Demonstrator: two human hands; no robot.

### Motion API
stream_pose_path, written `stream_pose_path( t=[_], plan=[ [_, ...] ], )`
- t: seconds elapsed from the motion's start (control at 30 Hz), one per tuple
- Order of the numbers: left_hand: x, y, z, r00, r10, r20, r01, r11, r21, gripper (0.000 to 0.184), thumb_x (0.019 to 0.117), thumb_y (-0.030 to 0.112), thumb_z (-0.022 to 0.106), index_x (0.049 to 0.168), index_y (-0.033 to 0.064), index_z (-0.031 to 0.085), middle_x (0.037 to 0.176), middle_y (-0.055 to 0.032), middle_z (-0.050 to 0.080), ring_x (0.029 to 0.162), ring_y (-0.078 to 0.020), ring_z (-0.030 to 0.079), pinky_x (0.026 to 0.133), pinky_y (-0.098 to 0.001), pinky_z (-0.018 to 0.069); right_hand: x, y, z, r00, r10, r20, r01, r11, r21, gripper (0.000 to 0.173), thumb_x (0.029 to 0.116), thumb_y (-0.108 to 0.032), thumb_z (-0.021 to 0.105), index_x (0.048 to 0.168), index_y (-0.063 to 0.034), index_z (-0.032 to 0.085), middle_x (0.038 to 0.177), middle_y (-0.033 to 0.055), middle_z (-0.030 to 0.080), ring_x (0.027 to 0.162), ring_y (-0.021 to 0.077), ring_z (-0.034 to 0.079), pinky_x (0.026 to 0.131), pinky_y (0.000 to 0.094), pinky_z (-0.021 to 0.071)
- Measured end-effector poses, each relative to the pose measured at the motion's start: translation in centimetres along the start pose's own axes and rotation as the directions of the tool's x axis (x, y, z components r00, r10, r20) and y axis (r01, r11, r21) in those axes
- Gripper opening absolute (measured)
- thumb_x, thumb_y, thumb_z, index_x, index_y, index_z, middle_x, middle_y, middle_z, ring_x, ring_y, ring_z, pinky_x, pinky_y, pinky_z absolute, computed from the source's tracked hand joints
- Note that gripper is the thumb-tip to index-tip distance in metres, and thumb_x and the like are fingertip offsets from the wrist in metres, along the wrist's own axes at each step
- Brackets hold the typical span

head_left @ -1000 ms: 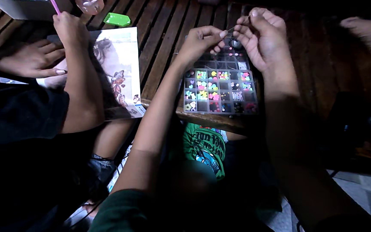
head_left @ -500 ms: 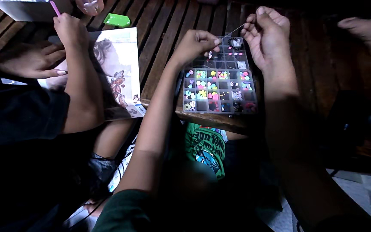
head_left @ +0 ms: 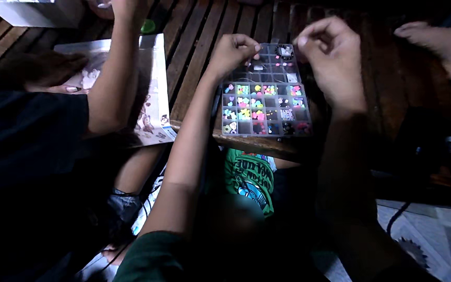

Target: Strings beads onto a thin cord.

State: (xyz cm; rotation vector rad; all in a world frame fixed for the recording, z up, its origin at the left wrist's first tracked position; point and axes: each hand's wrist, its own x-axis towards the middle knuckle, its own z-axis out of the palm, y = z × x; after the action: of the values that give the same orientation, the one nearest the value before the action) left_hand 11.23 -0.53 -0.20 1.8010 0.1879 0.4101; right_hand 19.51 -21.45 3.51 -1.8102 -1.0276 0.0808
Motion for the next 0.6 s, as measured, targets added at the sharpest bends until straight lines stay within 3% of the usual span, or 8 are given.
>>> stream_pose_path(
  t=[0.1, 0.23, 0.3, 0.47, 0.6],
  plan=[
    [-0.1, 0.3, 0.1, 0.999, -0.033, -0.008, 0.033, 0.999, -0.011, 0.014, 0.1022, 0.01, 0.06, 0.106, -0.001, 0.067, 0.081, 0.0021, 0.071, 0.066, -0.001, 0.062, 0.065, -0.0198, 0.053, -4.7, -0.7, -0.5, 0.98, -0.075, 0.184, 0.102, 0.984, -0.143, 0.02, 0.0996, -0.012, 0.06, 0.108, 0.0042, 0.068, 0.108, 0.0131, 0.063, 0.089, 0.007, 0.059, 0.078, 0.021, 0.0505],
    [-0.1, 0.3, 0.1, 1.0, -0.031, 0.007, 0.03, 0.999, 0.013, 0.015, 0.104, 0.012, 0.058, 0.107, 0.0003, 0.066, 0.079, 0.0026, 0.071, 0.063, -0.0007, 0.061, 0.063, -0.0194, 0.0515, -8.9, -0.1, -0.2, 0.949, -0.149, 0.277, 0.234, 0.924, -0.303, 0.016, 0.0969, -0.014, 0.065, 0.102, -0.0028, 0.076, 0.107, 0.0161, 0.069, 0.098, 0.0266, 0.065, 0.087, 0.0401, 0.0525],
    [-0.1, 0.3, 0.1, 0.999, -0.041, 0.007, 0.041, 0.999, 0.009, 0.016, 0.1043, 0.013, 0.058, 0.108, 0.0001, 0.067, 0.078, 0.0016, 0.071, 0.06, -0.0012, 0.061, 0.061, -0.0191, 0.0511, -10.0, 0.3, 0.2, 0.953, -0.164, 0.254, 0.252, 0.895, -0.369, 0.016, 0.0976, -0.015, 0.066, 0.103, -0.0058, 0.078, 0.107, 0.016, 0.069, 0.098, 0.0333, 0.063, 0.085, 0.0481, 0.0507],
    [-0.1, 0.4, 0.2, 0.998, -0.062, 0.012, 0.062, 0.998, -0.002, 0.016, 0.1046, 0.011, 0.056, 0.109, -0.001, 0.065, 0.078, 0.001, 0.071, 0.059, -0.0003, 0.061, 0.059, -0.0177, 0.0506, -10.5, -0.9, 0.6, 0.962, -0.121, 0.246, 0.231, 0.839, -0.493, 0.017, 0.0988, -0.016, 0.064, 0.104, -0.0083, 0.079, 0.11, 0.0148, 0.07, 0.099, 0.0365, 0.063, 0.083, 0.0553, 0.0463],
    [-0.1, 0.4, 0.1, 0.999, -0.05, 0.016, 0.05, 0.999, -0.003, 0.015, 0.1045, 0.012, 0.057, 0.108, -0.0001, 0.066, 0.078, 0.0017, 0.071, 0.06, 0.0, 0.06, 0.058, -0.0173, 0.0494, -10.6, -1.1, 0.9, 0.959, -0.136, 0.25, 0.255, 0.799, -0.545, 0.016, 0.098, -0.017, 0.065, 0.101, -0.0085, 0.079, 0.107, 0.0155, 0.07, 0.095, 0.0372, 0.063, 0.081, 0.0545, 0.0456]
  ],
)
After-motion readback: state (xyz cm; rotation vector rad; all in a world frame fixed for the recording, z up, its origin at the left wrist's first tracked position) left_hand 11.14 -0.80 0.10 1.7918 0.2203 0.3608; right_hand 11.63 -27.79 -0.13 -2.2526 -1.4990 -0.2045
